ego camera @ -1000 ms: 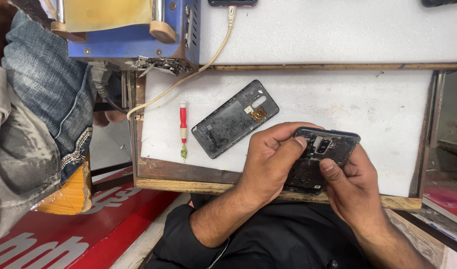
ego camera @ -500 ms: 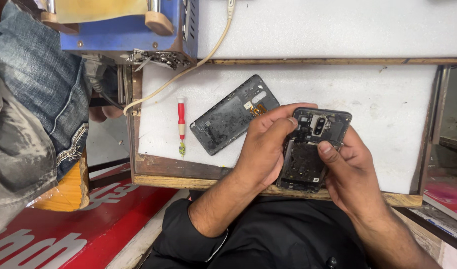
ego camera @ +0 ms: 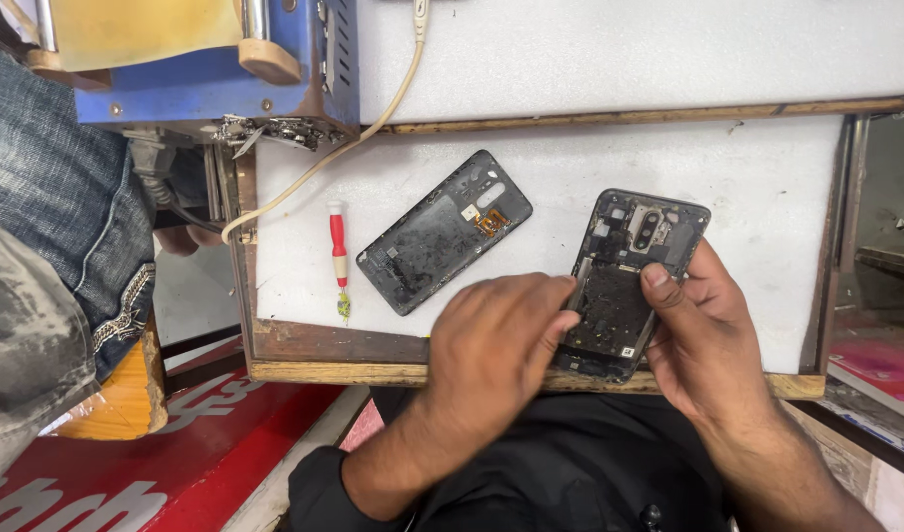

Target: The person removes a ribbon cable from a smartphone back cover and then cleans the interior of the cover by hand. The person then places the back cover onto the main phone body.

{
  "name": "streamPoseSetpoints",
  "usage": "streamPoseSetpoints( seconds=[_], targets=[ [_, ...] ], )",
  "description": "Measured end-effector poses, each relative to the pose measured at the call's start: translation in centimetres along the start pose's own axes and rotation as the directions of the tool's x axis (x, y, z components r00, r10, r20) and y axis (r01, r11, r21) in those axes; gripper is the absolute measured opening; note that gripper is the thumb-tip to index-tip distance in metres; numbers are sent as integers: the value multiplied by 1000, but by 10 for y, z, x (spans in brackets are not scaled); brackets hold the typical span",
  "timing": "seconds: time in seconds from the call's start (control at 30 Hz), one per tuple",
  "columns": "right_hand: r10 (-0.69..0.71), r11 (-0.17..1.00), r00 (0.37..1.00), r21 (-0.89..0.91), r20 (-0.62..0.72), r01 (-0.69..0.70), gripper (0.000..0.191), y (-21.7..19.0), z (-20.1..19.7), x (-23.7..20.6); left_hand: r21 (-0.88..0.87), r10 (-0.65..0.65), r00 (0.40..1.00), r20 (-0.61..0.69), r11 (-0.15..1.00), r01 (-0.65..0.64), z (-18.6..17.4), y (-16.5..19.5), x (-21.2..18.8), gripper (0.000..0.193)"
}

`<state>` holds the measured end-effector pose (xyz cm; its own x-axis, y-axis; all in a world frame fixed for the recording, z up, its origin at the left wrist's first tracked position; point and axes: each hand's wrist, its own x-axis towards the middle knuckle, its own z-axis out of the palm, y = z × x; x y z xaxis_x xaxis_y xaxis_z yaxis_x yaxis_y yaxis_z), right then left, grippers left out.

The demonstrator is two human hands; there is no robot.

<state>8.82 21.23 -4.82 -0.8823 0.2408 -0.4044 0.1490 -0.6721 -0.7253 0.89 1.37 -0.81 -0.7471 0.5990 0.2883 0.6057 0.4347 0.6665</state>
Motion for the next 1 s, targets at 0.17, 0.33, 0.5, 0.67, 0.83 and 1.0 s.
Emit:
streamPoseSetpoints(
  seconds=[0.17,0.33,0.5,0.67,0.83,1.0],
  targets=[
    [-9,1000,1000,-16,-1,9,33,3,-3,-1,25,130,990,61,991,-132,4,15,-6,31],
    [-34,999,999,-5,33,34,33,5,-6,-1,94,197,978,77,975,-203,16,12,-5,29],
    [-1,998,1000,-55,-15,0,33,3,-8,-2,-153,118,991,64,982,-107,14,6,1,21],
    [40,997,999,-73,19,-39,38,4,-5,-1,-292,-103,994,-48,953,85,5,-5,22,12],
    [12,992,1000,-127,26,-9,38,12,-9,-2,-385,-270,963,-9,889,246,16,-5,38,23],
    [29,996,999,-90,32,-26,39,17,-19,-4,-385,-375,923,89,841,379,16,-4,35,14]
  ],
)
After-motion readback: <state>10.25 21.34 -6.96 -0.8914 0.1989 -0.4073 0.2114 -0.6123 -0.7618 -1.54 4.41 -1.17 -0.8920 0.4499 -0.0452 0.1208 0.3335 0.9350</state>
